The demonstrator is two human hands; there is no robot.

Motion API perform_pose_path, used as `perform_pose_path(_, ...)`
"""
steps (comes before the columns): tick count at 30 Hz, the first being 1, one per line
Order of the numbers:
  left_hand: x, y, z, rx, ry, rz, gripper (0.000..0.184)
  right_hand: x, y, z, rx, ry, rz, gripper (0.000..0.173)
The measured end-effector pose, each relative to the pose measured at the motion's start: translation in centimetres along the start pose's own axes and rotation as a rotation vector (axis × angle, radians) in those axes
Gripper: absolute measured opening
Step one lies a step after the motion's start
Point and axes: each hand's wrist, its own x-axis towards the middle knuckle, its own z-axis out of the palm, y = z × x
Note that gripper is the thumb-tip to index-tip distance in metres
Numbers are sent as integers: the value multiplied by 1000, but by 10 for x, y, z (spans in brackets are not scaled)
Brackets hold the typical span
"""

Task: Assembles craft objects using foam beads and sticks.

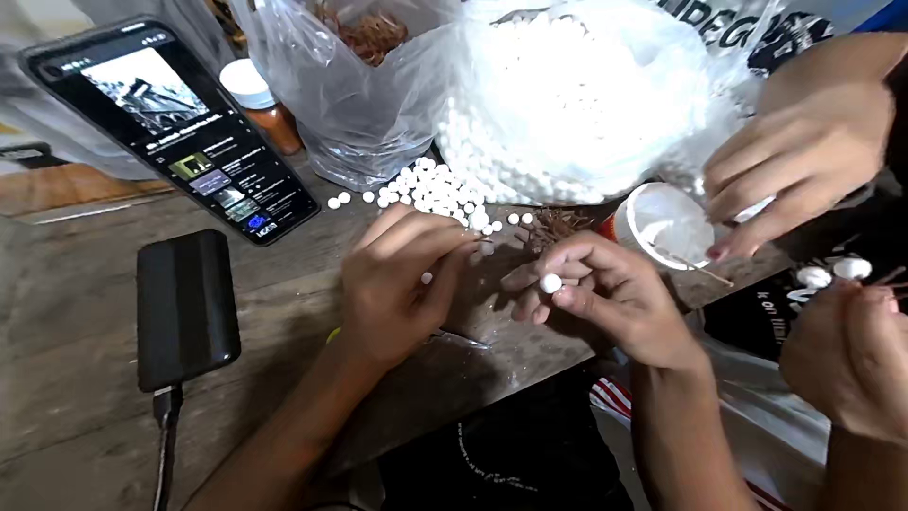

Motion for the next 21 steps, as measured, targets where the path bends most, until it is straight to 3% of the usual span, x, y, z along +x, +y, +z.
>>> perform_pose_path(8,-2,0,3,-23,16,19,13,0,15,8,235,191,-137,16)
perform_pose_path(13,-2,2,5,1,27,35,14,7,-2,17,213,347,-48,13)
perform_pose_path(21,-1,4,5,9,27,51,14,7,-1,15,212,358,-88,11)
